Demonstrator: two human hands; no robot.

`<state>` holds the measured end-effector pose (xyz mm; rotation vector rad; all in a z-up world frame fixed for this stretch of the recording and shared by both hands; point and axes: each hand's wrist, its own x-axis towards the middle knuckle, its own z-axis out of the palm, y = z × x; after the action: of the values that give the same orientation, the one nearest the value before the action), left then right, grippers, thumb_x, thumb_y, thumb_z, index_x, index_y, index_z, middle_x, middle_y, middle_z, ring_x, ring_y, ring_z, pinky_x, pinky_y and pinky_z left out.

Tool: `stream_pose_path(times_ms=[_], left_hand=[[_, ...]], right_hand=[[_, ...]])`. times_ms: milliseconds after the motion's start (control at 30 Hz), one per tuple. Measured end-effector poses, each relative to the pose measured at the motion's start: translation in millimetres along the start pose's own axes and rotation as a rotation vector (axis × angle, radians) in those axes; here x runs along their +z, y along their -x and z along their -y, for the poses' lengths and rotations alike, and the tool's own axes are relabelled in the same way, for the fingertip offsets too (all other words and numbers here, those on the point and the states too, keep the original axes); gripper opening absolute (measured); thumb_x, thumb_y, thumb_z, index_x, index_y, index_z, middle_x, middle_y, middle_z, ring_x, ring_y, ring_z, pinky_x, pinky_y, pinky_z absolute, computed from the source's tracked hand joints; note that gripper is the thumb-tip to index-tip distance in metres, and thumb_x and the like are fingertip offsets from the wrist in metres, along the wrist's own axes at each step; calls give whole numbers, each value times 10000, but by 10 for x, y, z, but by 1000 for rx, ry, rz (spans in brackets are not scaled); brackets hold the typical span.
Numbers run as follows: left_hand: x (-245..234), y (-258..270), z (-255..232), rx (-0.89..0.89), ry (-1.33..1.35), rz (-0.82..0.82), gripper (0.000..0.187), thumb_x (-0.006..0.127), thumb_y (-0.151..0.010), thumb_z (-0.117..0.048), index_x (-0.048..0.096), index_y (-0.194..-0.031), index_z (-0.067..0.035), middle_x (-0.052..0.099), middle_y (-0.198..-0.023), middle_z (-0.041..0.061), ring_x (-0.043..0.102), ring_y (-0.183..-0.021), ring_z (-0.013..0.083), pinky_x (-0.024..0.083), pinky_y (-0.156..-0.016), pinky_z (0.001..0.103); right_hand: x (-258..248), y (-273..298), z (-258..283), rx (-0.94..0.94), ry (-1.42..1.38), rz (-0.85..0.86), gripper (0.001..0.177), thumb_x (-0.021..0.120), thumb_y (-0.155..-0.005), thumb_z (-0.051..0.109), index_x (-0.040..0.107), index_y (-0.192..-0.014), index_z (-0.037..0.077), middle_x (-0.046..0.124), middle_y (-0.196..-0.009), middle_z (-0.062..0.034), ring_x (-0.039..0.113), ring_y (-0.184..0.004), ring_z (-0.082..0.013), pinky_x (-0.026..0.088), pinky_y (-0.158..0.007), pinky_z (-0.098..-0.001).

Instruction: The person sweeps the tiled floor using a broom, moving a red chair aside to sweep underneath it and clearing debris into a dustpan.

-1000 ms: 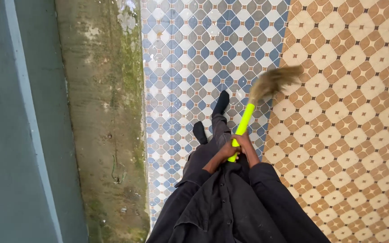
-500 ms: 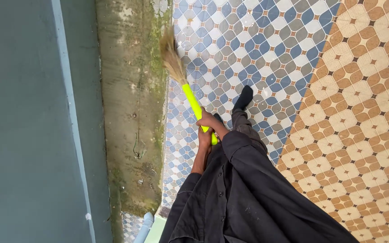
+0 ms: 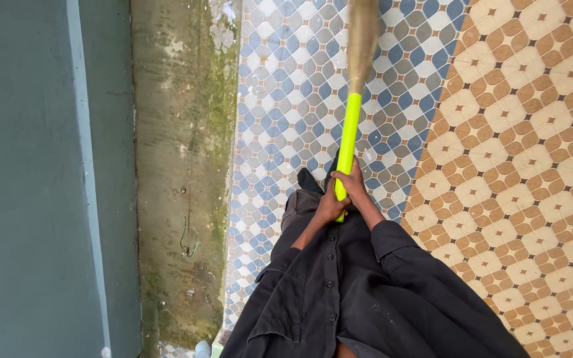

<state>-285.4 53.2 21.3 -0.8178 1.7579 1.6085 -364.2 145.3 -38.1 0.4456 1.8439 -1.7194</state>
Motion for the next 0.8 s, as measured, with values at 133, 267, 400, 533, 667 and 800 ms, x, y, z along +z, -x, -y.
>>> stream_pose_path(times_ms=[133, 267, 400, 533, 667, 800], left_hand=[[170, -541, -185, 196, -181, 142, 898, 778, -865, -170, 231, -1565, -45, 693, -1045, 222, 731, -674, 232, 603, -631, 363], [347, -782, -377, 61, -202, 325, 870, 734, -851, -150, 244, -1551, 16, 728, -979, 231, 703, -590, 231, 584, -577, 365], [266, -881, -394, -32, -24, 324, 680, 723, -865, -83, 366, -1430, 38, 688, -908, 163, 676, -567, 219, 569, -517, 369], [-363, -904, -339, -143, 301, 224, 355, 642, -883, -19, 502, -1209, -40, 637, -811, 98, 624, -520, 202, 538, -437, 365], [-1057, -877, -339, -149, 522, 39, 301, 636, -925, -36, 492, -1190, -23, 645, -839, 115, 629, -546, 209, 553, -442, 373], [-1307, -1050, -517, -112, 716, -114, 367, 606, -917, -12, 432, -1239, 7, 635, -848, 132, 647, -560, 233, 579, -436, 395]], right_hand=[[-419, -95, 226, 42, -176, -187, 665, 770, -743, 52, 452, -1327, 44, 577, -1063, -89, 626, -924, -224, 548, -782, -351], [-675, -172, 312, 155, -188, -320, 646, 743, -739, 33, 417, -1297, 45, 581, -1019, -116, 633, -843, -242, 552, -696, -371], [-485, -367, 373, 330, -156, -236, 594, 737, -772, 68, 414, -1269, 24, 610, -1004, -169, 659, -786, -266, 562, -615, -388], [249, -763, 486, 441, 83, -12, 777, 757, -705, 15, 315, -1343, 9, 615, -1038, -195, 687, -844, -311, 590, -651, -412], [1069, -1125, 637, 426, 321, 219, 1057, 805, -694, 91, 127, -1502, 14, 611, -1102, -214, 683, -1001, -349, 587, -818, -411], [1601, -1466, 926, 217, 587, 347, 886, 843, -647, 132, 432, -1424, 22, 611, -1258, -206, 639, -1133, -353, 545, -933, -429]])
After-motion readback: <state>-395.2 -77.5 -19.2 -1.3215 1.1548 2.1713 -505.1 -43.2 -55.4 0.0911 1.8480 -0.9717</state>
